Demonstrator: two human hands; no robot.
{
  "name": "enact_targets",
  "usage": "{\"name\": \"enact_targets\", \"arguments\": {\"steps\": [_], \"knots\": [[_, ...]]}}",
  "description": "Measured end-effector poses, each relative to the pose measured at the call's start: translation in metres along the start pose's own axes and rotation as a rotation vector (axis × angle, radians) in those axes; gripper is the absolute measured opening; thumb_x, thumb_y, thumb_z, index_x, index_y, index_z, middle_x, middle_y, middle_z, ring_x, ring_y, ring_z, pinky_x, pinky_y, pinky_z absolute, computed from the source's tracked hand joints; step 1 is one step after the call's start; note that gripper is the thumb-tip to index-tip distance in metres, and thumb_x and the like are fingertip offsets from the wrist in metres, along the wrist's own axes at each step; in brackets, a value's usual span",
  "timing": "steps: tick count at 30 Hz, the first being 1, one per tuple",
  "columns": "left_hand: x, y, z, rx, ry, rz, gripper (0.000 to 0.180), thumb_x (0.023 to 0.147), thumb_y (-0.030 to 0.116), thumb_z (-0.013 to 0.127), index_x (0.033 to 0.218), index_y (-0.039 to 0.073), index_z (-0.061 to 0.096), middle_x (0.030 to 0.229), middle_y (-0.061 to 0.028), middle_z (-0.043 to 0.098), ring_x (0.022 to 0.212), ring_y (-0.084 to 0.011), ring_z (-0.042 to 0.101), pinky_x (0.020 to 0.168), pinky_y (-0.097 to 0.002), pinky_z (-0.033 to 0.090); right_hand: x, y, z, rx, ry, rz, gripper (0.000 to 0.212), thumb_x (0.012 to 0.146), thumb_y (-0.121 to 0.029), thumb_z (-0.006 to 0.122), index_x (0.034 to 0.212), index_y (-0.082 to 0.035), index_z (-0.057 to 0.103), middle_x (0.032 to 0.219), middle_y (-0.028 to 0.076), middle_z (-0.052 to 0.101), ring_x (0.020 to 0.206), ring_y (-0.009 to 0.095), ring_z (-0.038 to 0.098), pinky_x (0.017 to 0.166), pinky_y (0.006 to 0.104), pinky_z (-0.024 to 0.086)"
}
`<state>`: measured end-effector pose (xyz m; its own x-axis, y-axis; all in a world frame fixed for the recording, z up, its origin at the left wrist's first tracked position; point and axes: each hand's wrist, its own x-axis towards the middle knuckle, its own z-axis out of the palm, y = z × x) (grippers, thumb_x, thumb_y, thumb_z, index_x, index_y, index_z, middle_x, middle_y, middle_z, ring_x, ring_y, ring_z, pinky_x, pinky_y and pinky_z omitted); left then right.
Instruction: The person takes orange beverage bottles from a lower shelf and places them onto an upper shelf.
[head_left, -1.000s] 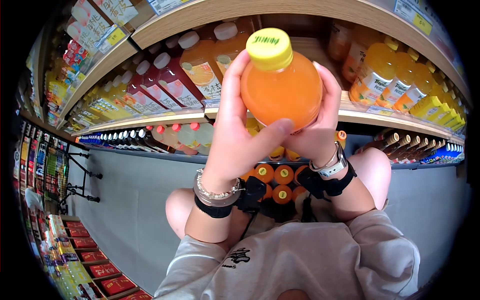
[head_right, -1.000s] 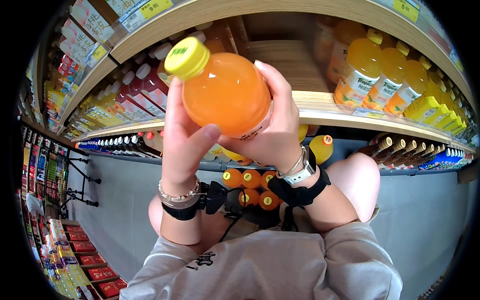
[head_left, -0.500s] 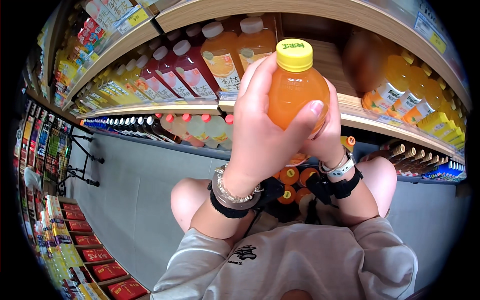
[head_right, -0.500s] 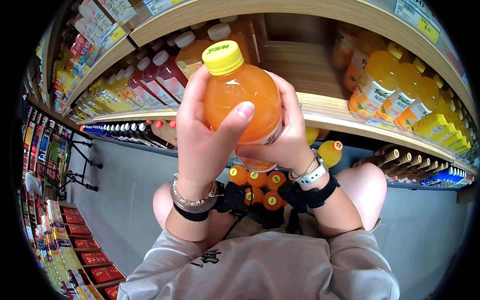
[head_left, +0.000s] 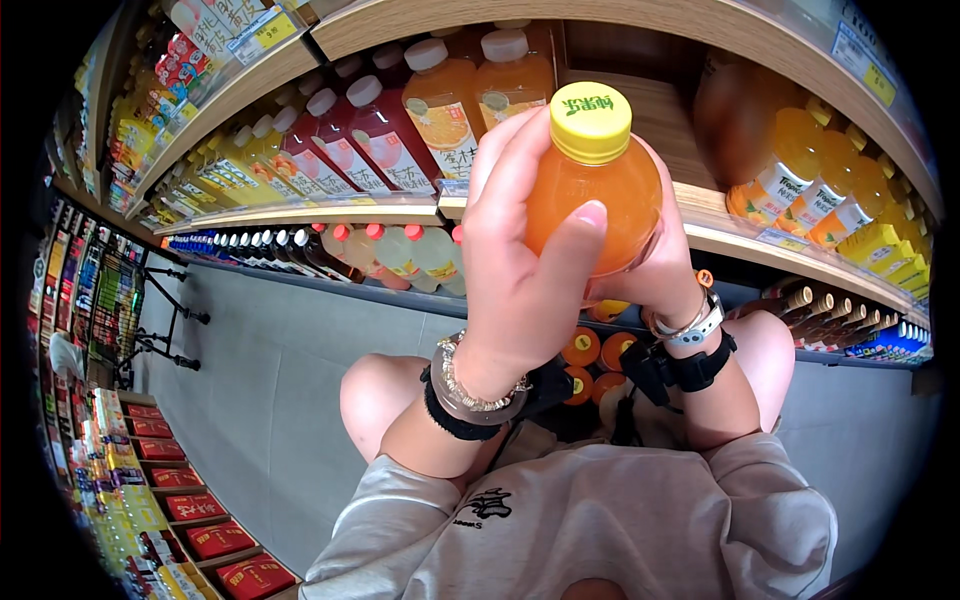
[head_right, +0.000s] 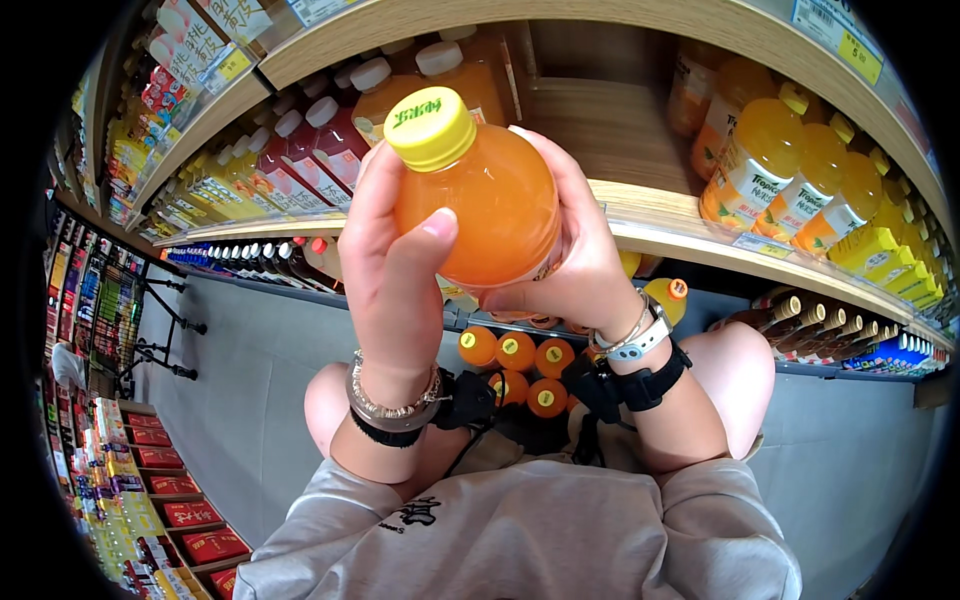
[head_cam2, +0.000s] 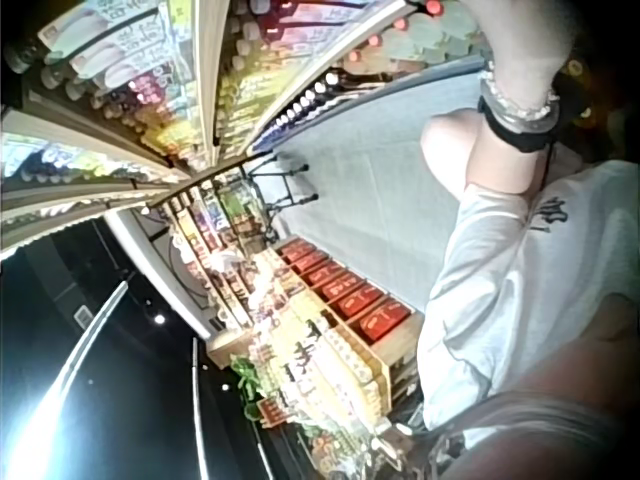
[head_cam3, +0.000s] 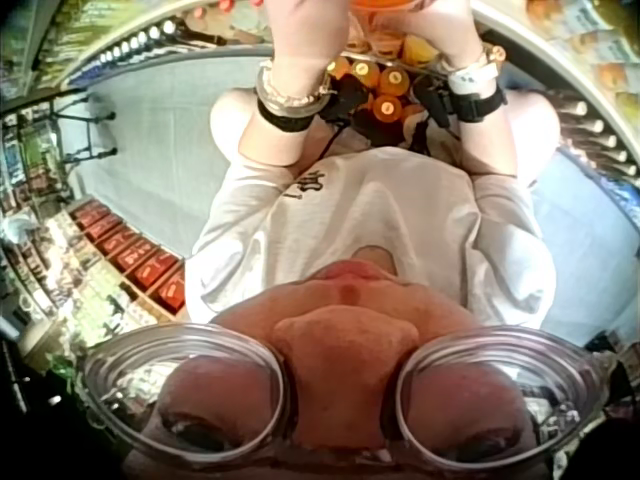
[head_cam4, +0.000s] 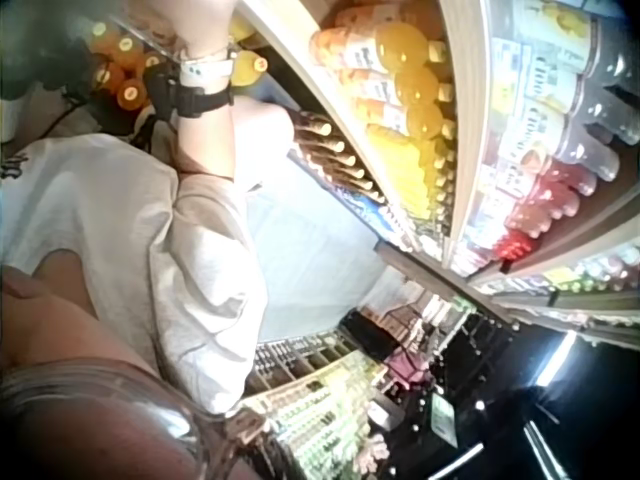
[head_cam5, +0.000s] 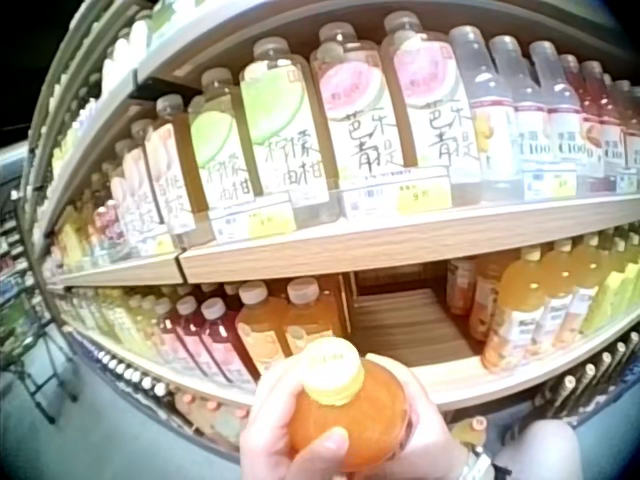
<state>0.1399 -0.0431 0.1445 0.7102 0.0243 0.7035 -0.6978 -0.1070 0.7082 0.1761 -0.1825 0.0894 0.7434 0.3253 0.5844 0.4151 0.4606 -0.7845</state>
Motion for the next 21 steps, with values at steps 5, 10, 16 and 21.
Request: {"name": "enact_targets", "arguments": {"steps": [5,10,16,21], "knots": [[-0.0026,0.0001,0.0021,-0.022,0.052,-0.029,0.051,0.077,0.016,0.058,0.122,-0.006,0.05,0.119,-0.0177,0.051,0.11,-0.0264,0.05,0.096,-0.0347,0.039,-0.0016,-0.0012,-0.0026,-0.045,-0.02,0.026,0.113,0.048,0.005,0.085,0.142,-0.008,0.024,0.136,0.007,0.042,0.125,0.019,0.041,0.102,0.0351,0.038],[-0.0054,0.004,0.004,-0.081,0.117,-0.088,0.048,0.073,0.008,0.056,0.119,-0.007,0.054,0.118,-0.0161,0.052,0.11,-0.0236,0.05,0.096,-0.0327,0.039,-0.0013,0.0008,-0.0026,-0.078,-0.056,-0.024,0.112,0.048,0.006,0.085,0.142,-0.008,0.024,0.136,0.007,0.042,0.126,0.019,0.04,0.103,0.0347,0.037],[-0.0052,0.0051,0.0038,-0.135,0.141,-0.121,0.047,0.072,0.005,0.053,0.117,-0.008,0.055,0.118,-0.0152,0.052,0.108,-0.0219,0.05,0.096,-0.0311,0.038,-0.001,0.0013,-0.0014,-0.03,-0.045,-0.007,0.112,0.048,0.006,0.085,0.141,-0.008,0.025,0.136,0.006,0.042,0.126,0.018,0.041,0.103,0.0342,0.037],[-0.0055,0.0033,0.0048,-0.211,0.173,-0.171,0.047,0.072,0.005,0.052,0.117,-0.008,0.055,0.118,-0.0147,0.052,0.108,-0.0215,0.05,0.096,-0.0311,0.038,-0.0012,-0.0008,0.0004,-0.034,-0.039,0.05,0.111,0.048,0.006,0.085,0.141,-0.008,0.025,0.135,0.006,0.042,0.125,0.018,0.041,0.102,0.0339,0.037]]}}
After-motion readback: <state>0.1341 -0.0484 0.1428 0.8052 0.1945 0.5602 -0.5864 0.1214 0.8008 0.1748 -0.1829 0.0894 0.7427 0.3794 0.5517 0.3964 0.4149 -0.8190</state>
